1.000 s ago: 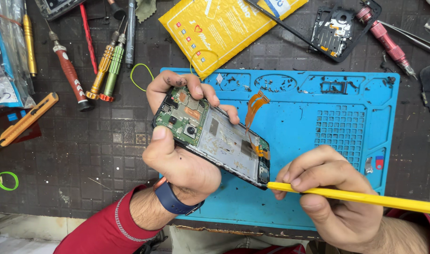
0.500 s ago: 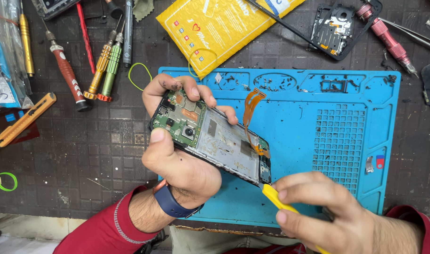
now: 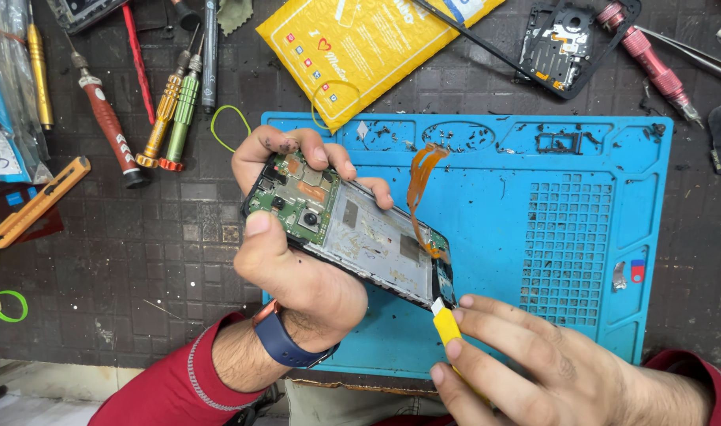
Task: The person unscrews screws from the internal frame of an opened smartphone using a precision screwdriver, then pries along the edge of the device with a yellow pry tool, removes the back cover, and works on the internal components and flex cable while holding the phone on a blue repair mat.
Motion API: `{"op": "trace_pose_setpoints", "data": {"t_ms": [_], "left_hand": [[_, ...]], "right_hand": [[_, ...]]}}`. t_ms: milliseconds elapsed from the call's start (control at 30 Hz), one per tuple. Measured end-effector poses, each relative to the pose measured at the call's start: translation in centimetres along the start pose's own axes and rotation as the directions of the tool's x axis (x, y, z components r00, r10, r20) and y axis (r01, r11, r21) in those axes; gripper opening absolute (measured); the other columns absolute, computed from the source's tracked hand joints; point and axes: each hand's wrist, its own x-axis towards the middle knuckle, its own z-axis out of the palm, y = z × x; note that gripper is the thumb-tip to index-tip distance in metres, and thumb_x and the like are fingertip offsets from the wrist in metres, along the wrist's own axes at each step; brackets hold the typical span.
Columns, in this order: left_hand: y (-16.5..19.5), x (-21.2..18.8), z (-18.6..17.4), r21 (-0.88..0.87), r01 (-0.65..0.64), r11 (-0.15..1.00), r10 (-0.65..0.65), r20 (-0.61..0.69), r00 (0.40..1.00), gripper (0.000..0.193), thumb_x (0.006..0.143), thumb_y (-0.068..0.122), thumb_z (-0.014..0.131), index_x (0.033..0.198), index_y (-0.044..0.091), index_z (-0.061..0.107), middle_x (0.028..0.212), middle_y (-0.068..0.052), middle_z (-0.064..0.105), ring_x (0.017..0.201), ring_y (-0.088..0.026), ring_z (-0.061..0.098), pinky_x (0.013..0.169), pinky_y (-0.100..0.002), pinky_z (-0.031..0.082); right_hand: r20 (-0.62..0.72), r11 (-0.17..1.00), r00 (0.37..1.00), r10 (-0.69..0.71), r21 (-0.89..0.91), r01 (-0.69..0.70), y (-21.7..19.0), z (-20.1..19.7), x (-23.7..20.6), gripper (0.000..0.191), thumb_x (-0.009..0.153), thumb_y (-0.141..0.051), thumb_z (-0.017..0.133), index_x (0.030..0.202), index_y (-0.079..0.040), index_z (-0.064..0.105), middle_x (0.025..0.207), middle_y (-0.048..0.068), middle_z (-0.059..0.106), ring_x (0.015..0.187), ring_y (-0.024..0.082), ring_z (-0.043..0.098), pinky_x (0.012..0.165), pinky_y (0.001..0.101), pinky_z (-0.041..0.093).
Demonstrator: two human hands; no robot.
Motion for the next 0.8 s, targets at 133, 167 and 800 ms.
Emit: {"op": "trace_pose_setpoints", "data": {"t_ms": [133,167,800], "left_hand": [[0.0,0.0,0.0,0.013,-0.002,1.000,0.001,0.011,1.000,0.051,0.094,0.047,0.053,0.128,0.012,0.039,0.107,-0.009,0.043,0.094,-0.022,0.045,0.074,-0.046,0.048],[0.1,0.0,0.0,0.013,-0.003,1.000,0.003,0.013,1.000,0.051,0.095,0.047,0.053,0.129,0.012,0.039,0.107,-0.009,0.043,0.094,-0.022,0.045,0.074,-0.046,0.047],[-0.6,0.6,-0.5,-0.073,0.109,0.991,-0.093,0.196,0.976,0.054,0.098,0.050,0.054,0.130,0.009,0.041,0.108,-0.010,0.044,0.096,-0.021,0.047,0.077,-0.042,0.049]], "right_hand": [[-0.021,0.999,0.999,0.034,0.015,-0.034,0.0,-0.1,-0.3,0.023,0.086,-0.003,0.078,0.107,-0.005,0.068,0.112,0.011,0.052,0.109,0.031,0.061,0.092,0.0456,0.057],[-0.040,0.999,0.999,0.035,0.022,-0.035,0.1,-0.1,-0.5,0.023,0.086,-0.004,0.078,0.107,-0.006,0.068,0.112,0.011,0.052,0.108,0.031,0.061,0.093,0.0465,0.059],[0.115,0.871,0.920,0.376,0.295,-0.393,1.9,-0.1,0.2,0.056,0.071,-0.012,0.085,0.124,-0.015,0.067,0.084,0.002,0.047,0.087,0.027,0.049,0.085,0.0421,0.049]]}}
